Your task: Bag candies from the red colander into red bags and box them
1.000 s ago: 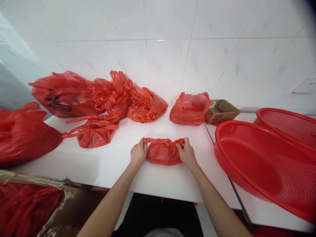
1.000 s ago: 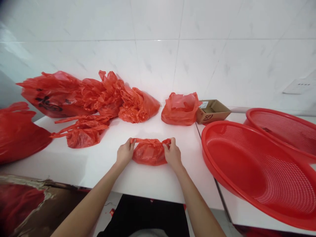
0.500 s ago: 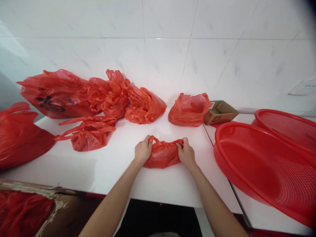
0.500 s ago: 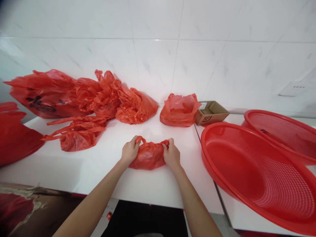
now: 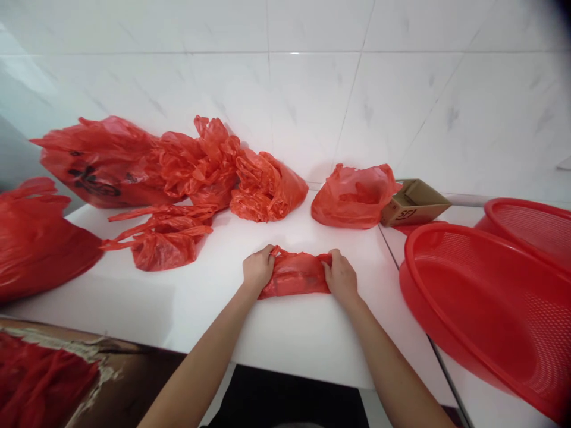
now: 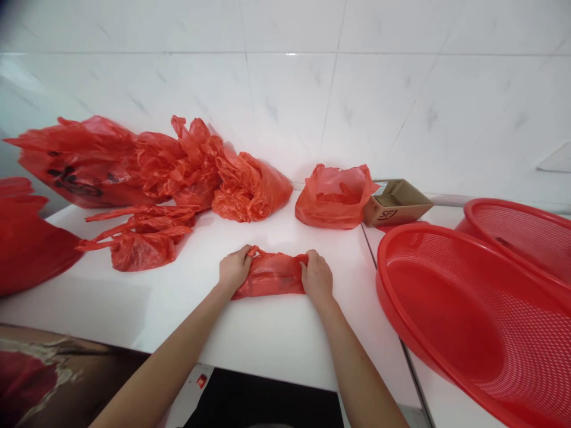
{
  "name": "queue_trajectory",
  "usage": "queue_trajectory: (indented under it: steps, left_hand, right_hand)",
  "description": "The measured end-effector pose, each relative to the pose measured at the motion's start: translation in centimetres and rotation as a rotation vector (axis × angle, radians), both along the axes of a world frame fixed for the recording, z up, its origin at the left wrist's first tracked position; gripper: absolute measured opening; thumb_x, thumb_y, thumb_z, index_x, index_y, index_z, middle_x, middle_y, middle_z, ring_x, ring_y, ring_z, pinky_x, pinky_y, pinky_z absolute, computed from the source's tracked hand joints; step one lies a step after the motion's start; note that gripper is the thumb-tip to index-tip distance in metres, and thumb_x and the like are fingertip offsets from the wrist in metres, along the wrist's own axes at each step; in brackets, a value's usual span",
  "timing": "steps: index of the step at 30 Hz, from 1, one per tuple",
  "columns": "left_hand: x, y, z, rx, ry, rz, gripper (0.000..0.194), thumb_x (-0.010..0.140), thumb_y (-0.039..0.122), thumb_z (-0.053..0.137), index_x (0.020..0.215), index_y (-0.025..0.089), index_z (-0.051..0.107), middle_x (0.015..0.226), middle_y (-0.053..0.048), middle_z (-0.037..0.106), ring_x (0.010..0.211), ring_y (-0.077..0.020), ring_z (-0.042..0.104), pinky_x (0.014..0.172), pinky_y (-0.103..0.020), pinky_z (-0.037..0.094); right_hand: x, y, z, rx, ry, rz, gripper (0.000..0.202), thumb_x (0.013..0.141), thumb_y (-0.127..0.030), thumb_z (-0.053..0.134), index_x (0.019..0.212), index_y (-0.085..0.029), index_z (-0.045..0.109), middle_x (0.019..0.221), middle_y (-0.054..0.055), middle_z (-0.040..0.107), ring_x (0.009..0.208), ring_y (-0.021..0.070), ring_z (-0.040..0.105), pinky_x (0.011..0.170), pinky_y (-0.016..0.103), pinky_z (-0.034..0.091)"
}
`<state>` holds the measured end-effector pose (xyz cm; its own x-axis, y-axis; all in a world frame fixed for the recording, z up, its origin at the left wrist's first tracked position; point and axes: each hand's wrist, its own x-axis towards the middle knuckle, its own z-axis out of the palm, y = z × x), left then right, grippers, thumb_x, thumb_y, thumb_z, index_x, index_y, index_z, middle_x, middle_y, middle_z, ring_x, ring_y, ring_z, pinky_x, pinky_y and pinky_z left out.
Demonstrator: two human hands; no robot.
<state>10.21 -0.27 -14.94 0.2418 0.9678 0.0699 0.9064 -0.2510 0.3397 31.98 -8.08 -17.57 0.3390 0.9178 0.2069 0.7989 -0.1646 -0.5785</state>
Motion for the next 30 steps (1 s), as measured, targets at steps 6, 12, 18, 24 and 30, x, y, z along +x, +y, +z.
queue_trajectory:
  steps: [6, 12, 18, 24, 30]
  left_hand:
    - [-0.5, -0.1, -0.5, 0.024, -0.09, -0.026, 0.032, 0.097, 0.035, 0.035, 0.104, 0.028, 0.066, 0.087, -0.003, 0.073, 0.081, -0.0224, 0.067, 0.067, -0.028, 0.039]
    - [-0.7, -0.1, -0.9, 0.042, -0.206, -0.089, 0.029, 0.097, 0.032, 0.038, 0.096, 0.026, 0.066, 0.085, -0.001, 0.073, 0.079, -0.0185, 0.066, 0.07, -0.025, 0.041]
    - [-0.8, 0.5, -1.3, 0.052, -0.271, -0.033, 0.025, 0.095, 0.026, 0.042, 0.098, 0.024, 0.066, 0.087, -0.003, 0.074, 0.082, -0.0208, 0.067, 0.075, -0.028, 0.043]
    - [-1.1, 1.2, -1.7, 0.066, -0.41, 0.049, 0.021, 0.092, 0.024, 0.046, 0.092, 0.023, 0.067, 0.082, -0.002, 0.075, 0.08, -0.0208, 0.067, 0.079, -0.031, 0.044]
    - [-1.3, 1.3, -2.2, 0.063, -0.623, 0.047, 0.026, 0.089, 0.033, 0.048, 0.077, 0.022, 0.068, 0.075, -0.003, 0.071, 0.077, -0.0217, 0.065, 0.081, -0.033, 0.042]
  right_hand:
    - [1.2, -0.2, 0.3, -0.021, 0.214, 0.025, 0.029, 0.086, -0.03, 0.048, 0.113, -0.021, 0.045, 0.092, 0.005, 0.064, 0.08, 0.0193, 0.061, 0.069, 0.031, 0.045]
    - [-1.2, 0.8, 2.3, -0.071, 0.449, -0.003, 0.077, 0.082, -0.057, 0.055, 0.145, -0.021, 0.028, 0.124, 0.013, 0.059, 0.109, 0.0264, 0.059, 0.087, 0.04, 0.047]
    - [-4.3, 2.1, 1.4, -0.044, 0.004, -0.033, 0.079, 0.082, -0.042, 0.061, 0.149, -0.014, 0.028, 0.126, 0.018, 0.057, 0.114, 0.0338, 0.054, 0.092, 0.046, 0.042]
    - [-2.8, 2.0, 0.2, -0.006, 0.118, 0.024, 0.054, 0.08, -0.043, 0.064, 0.127, -0.019, 0.054, 0.116, 0.01, 0.065, 0.107, 0.0293, 0.058, 0.094, 0.042, 0.042]
    - [-2.1, 1.5, 0.4, 0.137, 0.726, 0.056, 0.046, 0.085, -0.063, 0.05, 0.091, -0.021, 0.067, 0.097, 0.006, 0.069, 0.095, 0.024, 0.062, 0.088, 0.037, 0.045]
